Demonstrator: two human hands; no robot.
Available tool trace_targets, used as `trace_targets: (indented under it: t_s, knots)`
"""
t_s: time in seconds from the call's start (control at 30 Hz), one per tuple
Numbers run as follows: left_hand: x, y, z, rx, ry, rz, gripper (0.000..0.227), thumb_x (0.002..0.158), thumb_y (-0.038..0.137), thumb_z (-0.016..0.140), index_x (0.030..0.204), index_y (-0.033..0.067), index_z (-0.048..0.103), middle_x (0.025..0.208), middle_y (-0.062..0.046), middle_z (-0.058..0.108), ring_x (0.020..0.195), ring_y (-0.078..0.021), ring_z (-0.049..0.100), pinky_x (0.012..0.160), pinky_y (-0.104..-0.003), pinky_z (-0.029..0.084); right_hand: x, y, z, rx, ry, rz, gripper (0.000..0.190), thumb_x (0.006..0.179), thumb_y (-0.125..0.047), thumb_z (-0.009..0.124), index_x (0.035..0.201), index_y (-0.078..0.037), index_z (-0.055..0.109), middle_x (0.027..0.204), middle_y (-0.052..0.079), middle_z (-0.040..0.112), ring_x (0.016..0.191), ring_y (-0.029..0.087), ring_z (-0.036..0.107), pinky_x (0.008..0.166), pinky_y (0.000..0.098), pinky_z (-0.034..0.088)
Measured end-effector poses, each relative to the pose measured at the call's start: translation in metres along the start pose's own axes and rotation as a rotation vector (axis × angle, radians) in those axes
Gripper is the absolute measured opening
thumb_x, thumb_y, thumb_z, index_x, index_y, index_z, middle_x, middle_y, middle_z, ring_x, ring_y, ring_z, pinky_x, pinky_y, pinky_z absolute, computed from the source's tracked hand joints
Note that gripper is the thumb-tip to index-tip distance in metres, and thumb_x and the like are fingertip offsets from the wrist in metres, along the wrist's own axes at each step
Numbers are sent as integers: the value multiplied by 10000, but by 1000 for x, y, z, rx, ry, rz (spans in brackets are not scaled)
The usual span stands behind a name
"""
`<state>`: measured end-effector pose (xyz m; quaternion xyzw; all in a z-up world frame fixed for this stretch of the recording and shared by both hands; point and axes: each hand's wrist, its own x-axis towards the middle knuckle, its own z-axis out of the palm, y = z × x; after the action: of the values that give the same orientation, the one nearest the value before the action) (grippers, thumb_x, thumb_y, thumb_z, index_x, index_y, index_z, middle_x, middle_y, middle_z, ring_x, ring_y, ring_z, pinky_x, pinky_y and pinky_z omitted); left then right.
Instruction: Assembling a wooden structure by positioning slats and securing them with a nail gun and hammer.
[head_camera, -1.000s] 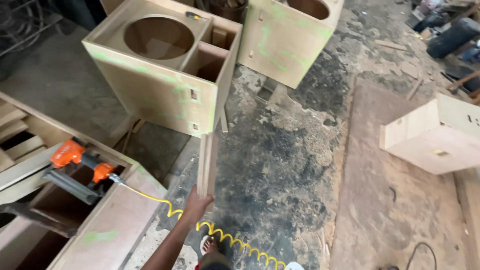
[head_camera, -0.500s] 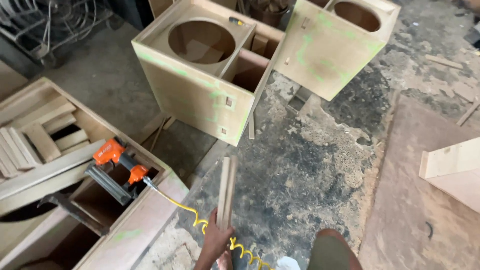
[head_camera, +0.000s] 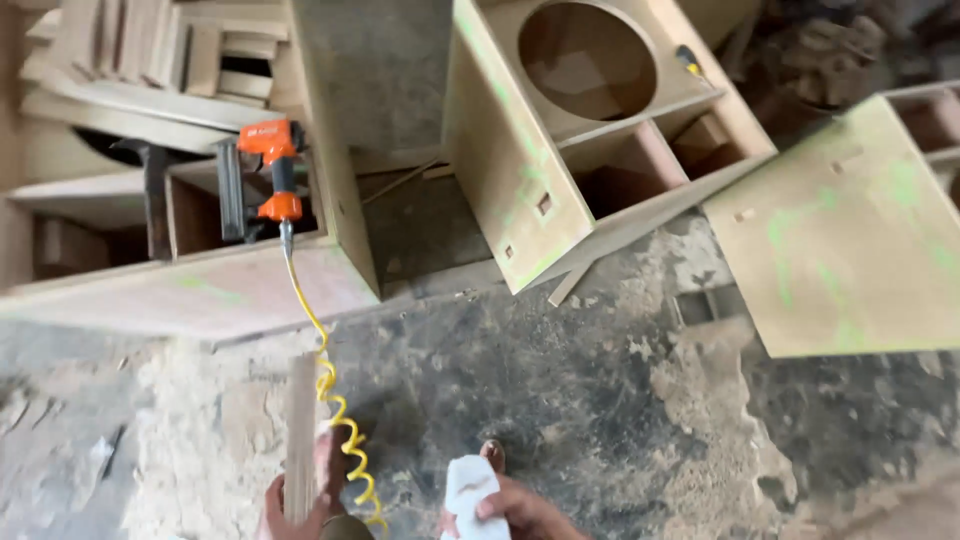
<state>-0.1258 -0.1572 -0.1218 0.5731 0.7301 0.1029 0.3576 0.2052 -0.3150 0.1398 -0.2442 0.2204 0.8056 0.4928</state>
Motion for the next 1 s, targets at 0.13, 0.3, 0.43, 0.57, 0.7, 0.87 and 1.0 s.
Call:
trace_targets:
  t_s: [0.13, 0.3, 0.43, 0.57, 0.7, 0.87, 1.0]
  knots:
    - [-53, 59, 63, 35, 169, -150, 753, 564, 356, 853, 1263, 130, 689, 878, -192, 732, 778, -377, 701, 690, -453, 528, -64, -38, -43, -425, -338, -423, 387, 764, -315, 684, 923, 27, 594, 839, 111, 579, 1015, 264, 561, 1013, 349, 307]
    - [-103, 217, 105, -39, -195, -69, 775, 778, 393, 756, 1469, 167, 487, 1203, -154, 719, 1016, -362, 705, 849, -473, 529, -83, -60, -290, -149, -566, -683, 491, 748, -499, 668, 961, -102, 473, 774, 17, 494, 753, 195, 465, 886, 403, 360]
    - [-161, 320, 115, -65, -386, -33, 818, 829, 331, 718, 1561, 243, 363, 1311, -126, 667, 930, -316, 724, 737, -461, 584, -97, -85, -311, -156, -537, -668, 497, 747, -489, 665, 965, -83, 478, 770, 35, 491, 749, 208, 465, 878, 413, 364]
    - [-195, 347, 117, 65, -572, 220, 704, 868, 244, 738, 1481, 168, 400, 1317, -49, 639, 1061, -225, 725, 845, -367, 701, -92, -109, -305, -141, -445, -664, 510, 744, -465, 658, 973, -41, 491, 761, 75, 484, 739, 237, 466, 859, 437, 372]
    - [-212, 329, 102, 259, -575, 235, 747, 865, 353, 746, 1499, 261, 362, 1398, 13, 589, 1106, -209, 706, 894, -404, 675, -114, -108, -307, -128, -298, -589, 525, 742, -442, 651, 982, 1, 504, 753, 116, 476, 730, 265, 466, 840, 461, 380]
    - [-191, 270, 96, 122, -379, 133, 863, 756, 454, 786, 1520, 275, 428, 1460, -50, 600, 1269, -270, 641, 1068, -442, 502, -123, -161, -227, -381, -363, -502, 478, 768, -485, 751, 924, -84, 544, 775, 23, 555, 802, 190, 505, 948, 376, 368]
    - [-146, 307, 117, -12, -334, 9, 678, 904, 383, 604, 1535, 193, 444, 1368, -106, 674, 1056, -305, 731, 934, -424, 505, -131, -187, -217, -332, -409, -662, 497, 783, -470, 734, 943, -64, 496, 800, 44, 523, 797, 202, 466, 863, 403, 326]
